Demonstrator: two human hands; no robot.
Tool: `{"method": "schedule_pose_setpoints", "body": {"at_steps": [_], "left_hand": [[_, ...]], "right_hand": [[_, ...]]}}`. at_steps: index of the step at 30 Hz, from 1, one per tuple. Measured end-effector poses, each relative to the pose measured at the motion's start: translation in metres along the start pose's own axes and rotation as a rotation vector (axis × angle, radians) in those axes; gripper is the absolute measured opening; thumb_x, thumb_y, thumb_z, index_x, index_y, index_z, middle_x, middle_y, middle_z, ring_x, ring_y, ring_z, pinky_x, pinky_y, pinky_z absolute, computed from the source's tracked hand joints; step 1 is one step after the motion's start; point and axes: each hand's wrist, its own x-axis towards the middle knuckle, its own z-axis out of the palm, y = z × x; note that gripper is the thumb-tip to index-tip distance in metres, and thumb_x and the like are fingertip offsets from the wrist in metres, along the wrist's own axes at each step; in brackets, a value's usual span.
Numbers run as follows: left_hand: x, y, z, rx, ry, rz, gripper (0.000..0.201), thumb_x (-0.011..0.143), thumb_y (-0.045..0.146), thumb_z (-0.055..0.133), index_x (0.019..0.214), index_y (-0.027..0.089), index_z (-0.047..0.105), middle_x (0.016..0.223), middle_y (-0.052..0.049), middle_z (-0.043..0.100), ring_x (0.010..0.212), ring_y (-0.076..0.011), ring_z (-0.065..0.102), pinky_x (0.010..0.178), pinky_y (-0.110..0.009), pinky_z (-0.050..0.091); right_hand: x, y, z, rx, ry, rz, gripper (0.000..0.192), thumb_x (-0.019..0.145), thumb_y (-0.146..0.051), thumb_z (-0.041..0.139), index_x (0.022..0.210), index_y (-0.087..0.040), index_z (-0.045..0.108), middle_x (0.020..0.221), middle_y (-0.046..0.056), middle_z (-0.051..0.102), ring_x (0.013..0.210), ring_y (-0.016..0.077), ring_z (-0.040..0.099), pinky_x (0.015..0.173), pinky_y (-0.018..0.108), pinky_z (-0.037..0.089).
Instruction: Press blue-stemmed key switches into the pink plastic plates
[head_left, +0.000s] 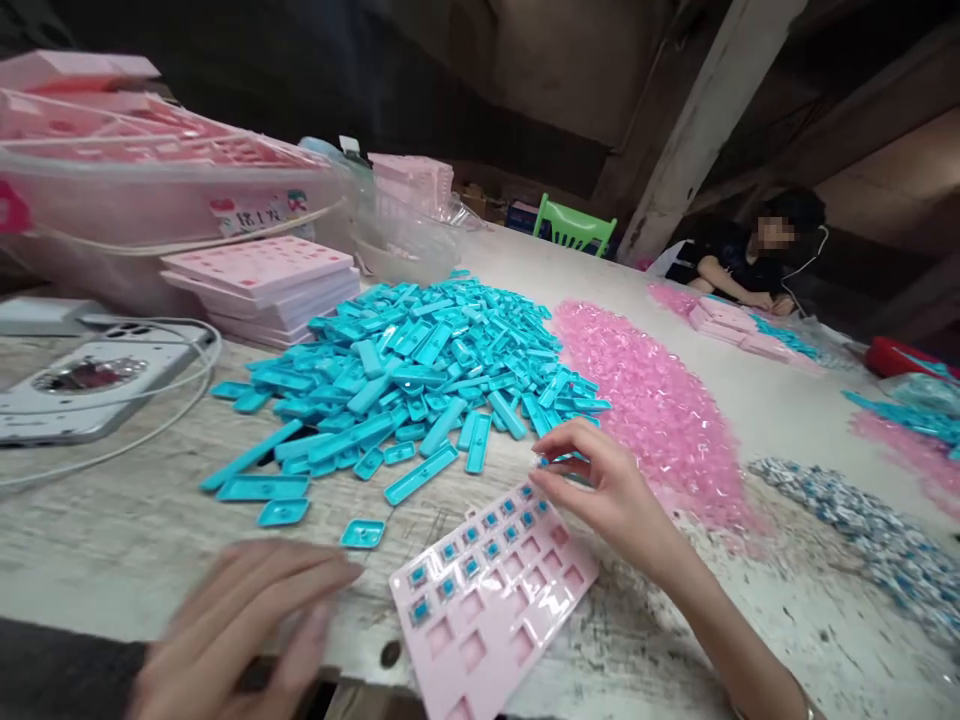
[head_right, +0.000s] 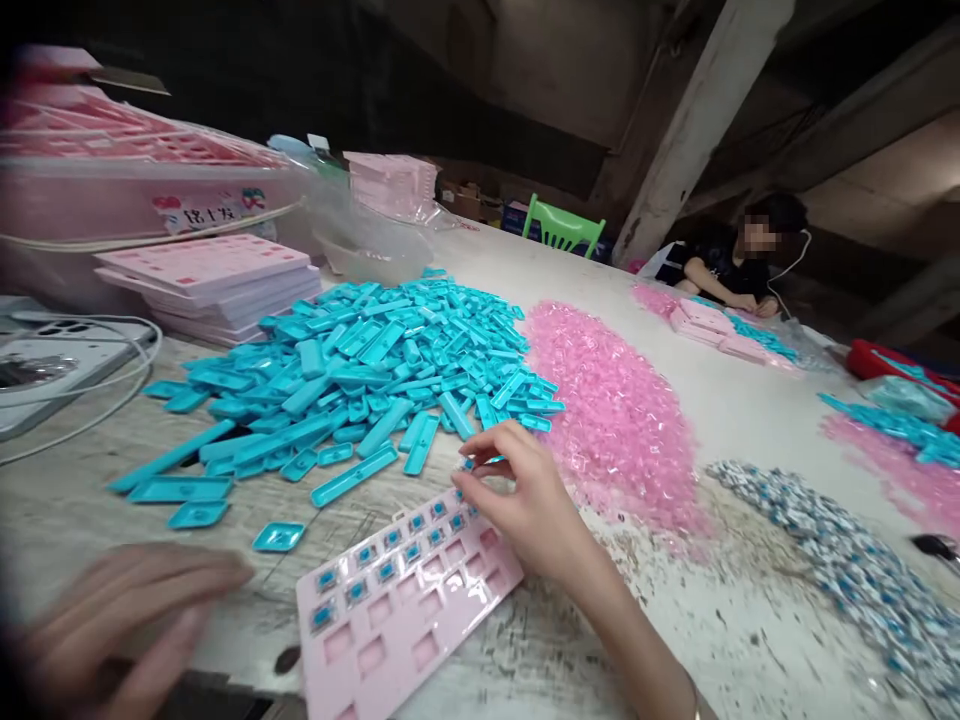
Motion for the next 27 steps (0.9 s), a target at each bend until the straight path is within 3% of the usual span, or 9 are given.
{"method": "schedule_pose_setpoints", "body": {"at_steps": [2,4,7,10,12,15,18,23,27], "left_hand": [[0.010,0.022,0.006,0.083,-0.204,0.114,0.029,0.094,0.034,0.046,0.116,0.023,0.062,0.099,-0.006,0.077,0.088,-0.0228,0.071,0.071,-0.036,0.053],[0.015,0.045,0.015,0.248,-0.347,0.359,0.058,0.092,0.060,0.043,0.121,0.013,0.060,0.119,-0.015,0.071,0.105,-0.0264,0.069,0.079,-0.036,0.052],[0.023,0.062,0.031,0.359,-0.375,0.445,0.077,0.082,0.071,0.049,0.119,0.005,0.062,0.122,-0.022,0.068,0.107,-0.0311,0.069,0.083,-0.038,0.051],[0.048,0.054,0.039,0.211,-0.493,0.467,0.079,0.074,0.070,0.063,0.123,0.008,0.061,0.125,-0.016,0.068,0.108,-0.0306,0.068,0.087,-0.037,0.053],[0.076,0.042,0.042,0.059,-0.700,0.485,0.076,0.071,0.065,0.073,0.128,0.017,0.058,0.129,-0.008,0.067,0.112,-0.0288,0.066,0.089,-0.035,0.054],[0.120,0.023,0.047,-0.201,-1.027,0.337,0.037,0.084,0.032,0.073,0.119,0.030,0.063,0.115,0.001,0.072,0.101,-0.0197,0.069,0.078,-0.025,0.055],[0.144,0.008,0.056,-0.327,-1.184,0.185,0.023,0.089,0.017,0.066,0.109,0.026,0.065,0.103,0.002,0.070,0.095,-0.0160,0.067,0.077,-0.020,0.051],[0.144,-0.002,0.066,-0.493,-1.390,0.066,0.023,0.091,0.035,0.066,0.110,0.022,0.062,0.098,0.002,0.063,0.090,-0.0147,0.061,0.073,-0.018,0.047],[0.141,-0.005,0.069,-0.641,-1.466,0.006,0.023,0.093,0.032,0.063,0.111,0.018,0.058,0.110,-0.001,0.058,0.106,-0.0158,0.053,0.089,-0.019,0.039]], "right_hand": [[-0.001,-0.004,0.004,0.006,0.008,-0.008,0.012,0.088,-0.031,0.067,0.094,-0.022,0.063,0.096,0.004,0.060,0.088,0.0163,0.063,0.079,0.031,0.058],[-0.002,-0.008,0.009,0.011,0.002,-0.040,0.013,0.088,-0.033,0.067,0.095,-0.022,0.064,0.096,0.004,0.061,0.087,0.0167,0.063,0.079,0.032,0.056],[-0.003,-0.014,0.011,0.013,0.001,-0.099,0.012,0.091,-0.032,0.064,0.096,-0.022,0.065,0.097,0.004,0.063,0.089,0.0177,0.063,0.080,0.033,0.055],[-0.007,-0.015,0.007,0.050,0.056,-0.082,0.010,0.091,-0.031,0.063,0.095,-0.023,0.065,0.094,0.004,0.063,0.086,0.0165,0.064,0.077,0.030,0.056],[-0.010,-0.014,0.003,0.110,0.102,-0.046,0.010,0.089,-0.031,0.065,0.095,-0.023,0.066,0.093,0.003,0.063,0.085,0.0155,0.064,0.075,0.028,0.057],[-0.015,-0.008,0.004,0.179,0.133,-0.006,0.010,0.087,-0.029,0.069,0.094,-0.023,0.067,0.093,0.002,0.065,0.085,0.0146,0.065,0.074,0.025,0.056],[-0.021,-0.002,0.011,0.169,0.076,0.027,0.010,0.087,-0.027,0.069,0.095,-0.023,0.067,0.092,0.002,0.066,0.081,0.0139,0.065,0.070,0.024,0.053],[-0.028,0.004,0.022,0.015,-0.151,-0.038,0.006,0.091,-0.024,0.066,0.096,-0.020,0.066,0.092,0.003,0.067,0.086,0.0148,0.063,0.072,0.024,0.048],[-0.032,-0.002,0.026,-0.094,-0.315,-0.042,0.002,0.093,-0.020,0.064,0.094,-0.019,0.064,0.092,0.002,0.064,0.088,0.0142,0.060,0.077,0.023,0.045]]}}
